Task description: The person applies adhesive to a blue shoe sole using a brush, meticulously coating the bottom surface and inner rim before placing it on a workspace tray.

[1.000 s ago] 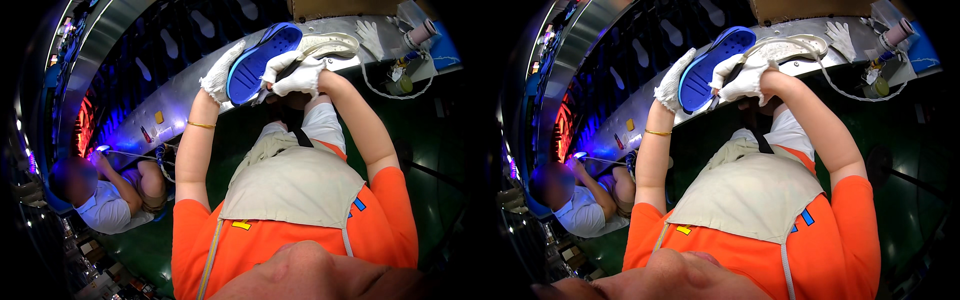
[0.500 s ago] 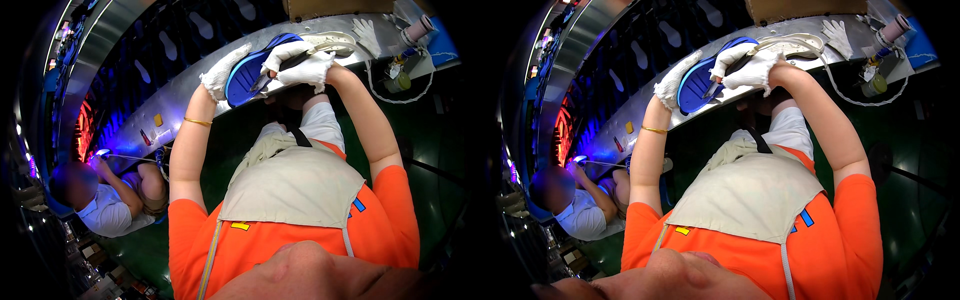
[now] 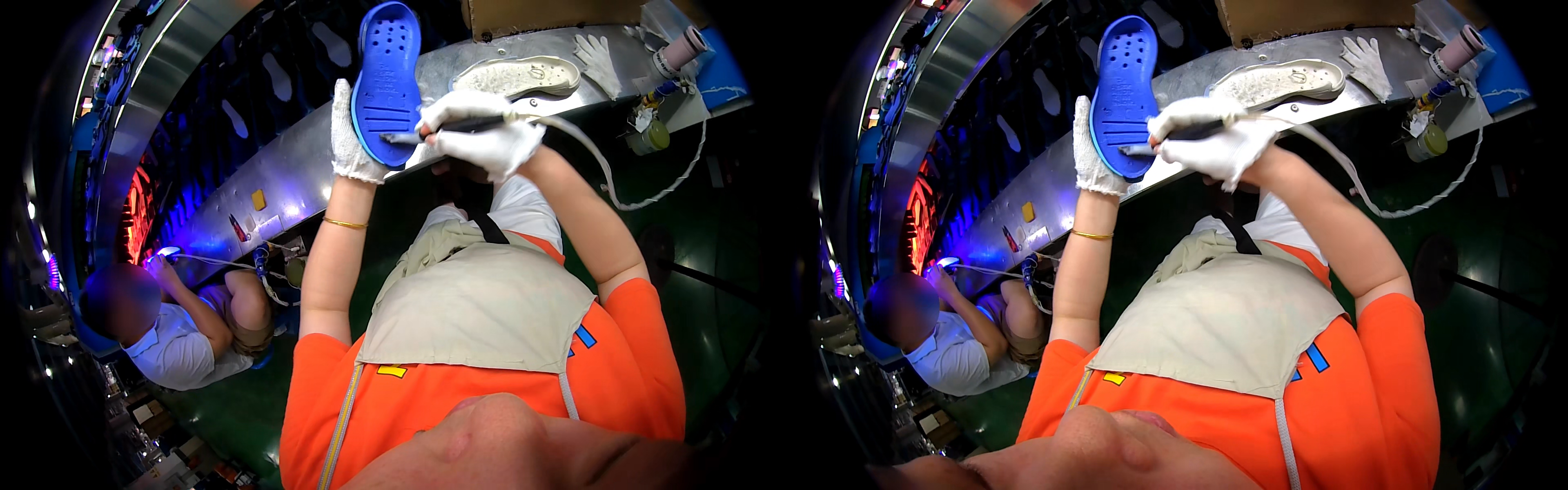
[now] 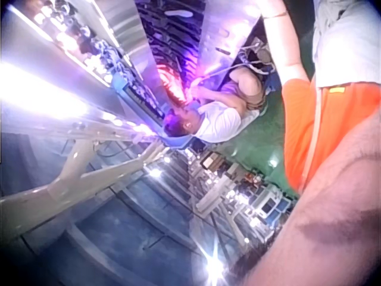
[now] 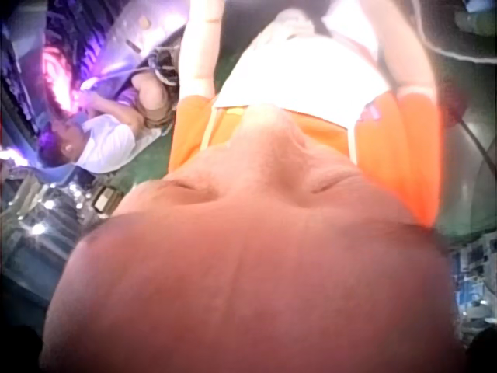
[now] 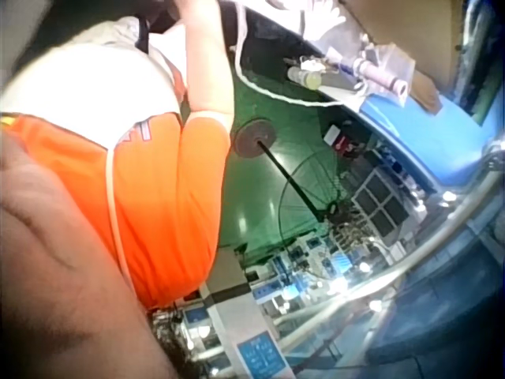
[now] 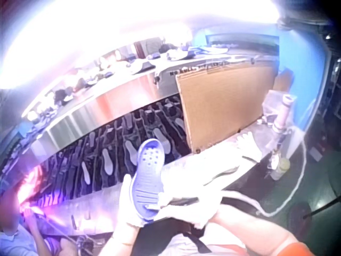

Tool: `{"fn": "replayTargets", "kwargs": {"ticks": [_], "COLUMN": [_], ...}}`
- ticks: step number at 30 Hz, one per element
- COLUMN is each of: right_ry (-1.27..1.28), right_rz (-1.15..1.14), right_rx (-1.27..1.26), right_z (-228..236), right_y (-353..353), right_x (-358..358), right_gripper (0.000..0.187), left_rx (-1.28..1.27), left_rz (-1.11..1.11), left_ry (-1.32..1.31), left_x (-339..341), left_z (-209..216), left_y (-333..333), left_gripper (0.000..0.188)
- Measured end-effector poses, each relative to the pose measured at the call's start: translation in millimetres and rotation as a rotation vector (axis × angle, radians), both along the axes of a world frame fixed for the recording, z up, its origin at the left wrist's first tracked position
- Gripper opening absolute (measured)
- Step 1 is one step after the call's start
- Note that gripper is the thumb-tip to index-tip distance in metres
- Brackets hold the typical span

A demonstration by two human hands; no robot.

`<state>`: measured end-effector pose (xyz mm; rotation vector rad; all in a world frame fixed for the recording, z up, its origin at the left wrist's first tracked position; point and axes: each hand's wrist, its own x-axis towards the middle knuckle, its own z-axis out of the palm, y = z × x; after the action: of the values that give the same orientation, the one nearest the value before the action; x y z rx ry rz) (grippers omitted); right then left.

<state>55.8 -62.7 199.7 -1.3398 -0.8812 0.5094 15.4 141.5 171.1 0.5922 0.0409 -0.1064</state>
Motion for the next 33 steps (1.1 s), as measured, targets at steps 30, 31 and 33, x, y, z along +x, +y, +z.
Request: {"fn": "replayTargets", "kwargs": {"ticks": [30,31,33], "right_ry": [0.16,0.12,-0.125], "right_rz": [-0.272,-0.326,-0.457], "right_rx": [0.095,0.159,0.159], "right_z": [3,1,-2], "right_y": [17,17,29], "right_x": [-7,0,11], "right_gripper": [0.014,0.016,0.015], "left_rx": [-0.482,-0.138,-0.271], "left_rz": [0.198,0.222,0.093], "left_ry": [-0.044,-0.062,-0.068], "left_x": [-28,-33,-30], "left_z": [-41,-10,-11], "left_y": [-36,-57,-58], "left_gripper": [0.056,0.058,0.06]}}
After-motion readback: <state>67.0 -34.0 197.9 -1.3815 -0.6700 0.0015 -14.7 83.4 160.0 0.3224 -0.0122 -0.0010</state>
